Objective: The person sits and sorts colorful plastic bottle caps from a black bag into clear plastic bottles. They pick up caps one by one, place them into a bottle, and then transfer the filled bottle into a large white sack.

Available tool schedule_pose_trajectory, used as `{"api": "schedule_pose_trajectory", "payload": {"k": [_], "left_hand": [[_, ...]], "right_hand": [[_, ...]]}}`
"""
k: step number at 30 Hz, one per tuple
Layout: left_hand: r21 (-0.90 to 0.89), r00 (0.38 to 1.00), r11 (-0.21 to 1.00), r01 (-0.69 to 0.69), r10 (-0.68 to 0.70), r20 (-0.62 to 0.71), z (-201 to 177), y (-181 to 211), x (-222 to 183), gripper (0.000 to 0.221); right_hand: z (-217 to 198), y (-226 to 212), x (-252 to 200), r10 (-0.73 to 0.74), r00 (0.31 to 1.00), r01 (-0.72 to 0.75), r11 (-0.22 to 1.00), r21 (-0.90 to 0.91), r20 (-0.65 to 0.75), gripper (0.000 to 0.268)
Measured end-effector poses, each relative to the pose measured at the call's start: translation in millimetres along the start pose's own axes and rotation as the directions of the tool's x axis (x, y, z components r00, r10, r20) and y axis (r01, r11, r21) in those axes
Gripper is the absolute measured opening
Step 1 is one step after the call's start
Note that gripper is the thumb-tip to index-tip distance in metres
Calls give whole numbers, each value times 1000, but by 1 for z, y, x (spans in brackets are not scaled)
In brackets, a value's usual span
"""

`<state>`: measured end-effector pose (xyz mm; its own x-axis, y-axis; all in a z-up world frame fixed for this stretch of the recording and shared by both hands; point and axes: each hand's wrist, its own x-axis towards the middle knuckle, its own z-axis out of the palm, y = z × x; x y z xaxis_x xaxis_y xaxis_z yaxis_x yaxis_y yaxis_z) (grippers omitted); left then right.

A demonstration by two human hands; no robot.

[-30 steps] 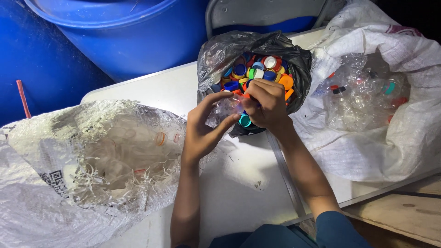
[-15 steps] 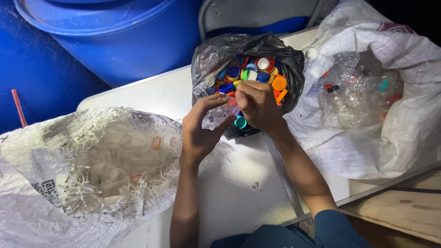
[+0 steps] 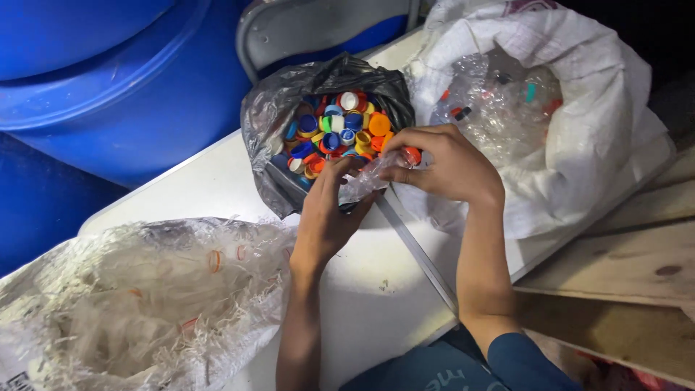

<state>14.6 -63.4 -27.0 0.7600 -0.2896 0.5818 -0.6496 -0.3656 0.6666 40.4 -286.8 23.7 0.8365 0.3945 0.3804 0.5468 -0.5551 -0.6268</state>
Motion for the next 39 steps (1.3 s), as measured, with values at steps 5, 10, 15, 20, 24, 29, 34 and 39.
{"api": "schedule_pose_trajectory", "payload": {"k": [5,10,15,20,24,29,34,39], "left_hand": [[3,1000,1000,-20,20,13,2,14,5,54],[9,996,997,71,-71,-52,1,16,6,54],[1,987,993,122,-121,-109,-4,11,5,54],[18,992,994,109,-107,-71,0,2,6,54],[-2,996,996,93,-93,-11,12,2,13,55],[-41,999,998,48,-47,17,41,7,30,50],[-141,997,990,28,-18,69,67,14,43,49],[-235,999,971,-33,39,21,92,-2,37,35]], "right_hand": [[1,7,-17,61,990,-47,993,111,-127,36],[20,14,-6,166,971,-104,942,319,-173,34],[28,12,16,75,988,-22,936,351,-137,39],[5,45,15,-10,1000,9,979,202,8,36],[-23,69,-1,-19,995,6,992,127,102,27],[-48,70,-16,-6,1000,5,992,127,8,28],[-78,66,-48,135,988,-117,973,197,-79,30],[-103,77,-81,306,890,-303,951,61,-339,32]]}}
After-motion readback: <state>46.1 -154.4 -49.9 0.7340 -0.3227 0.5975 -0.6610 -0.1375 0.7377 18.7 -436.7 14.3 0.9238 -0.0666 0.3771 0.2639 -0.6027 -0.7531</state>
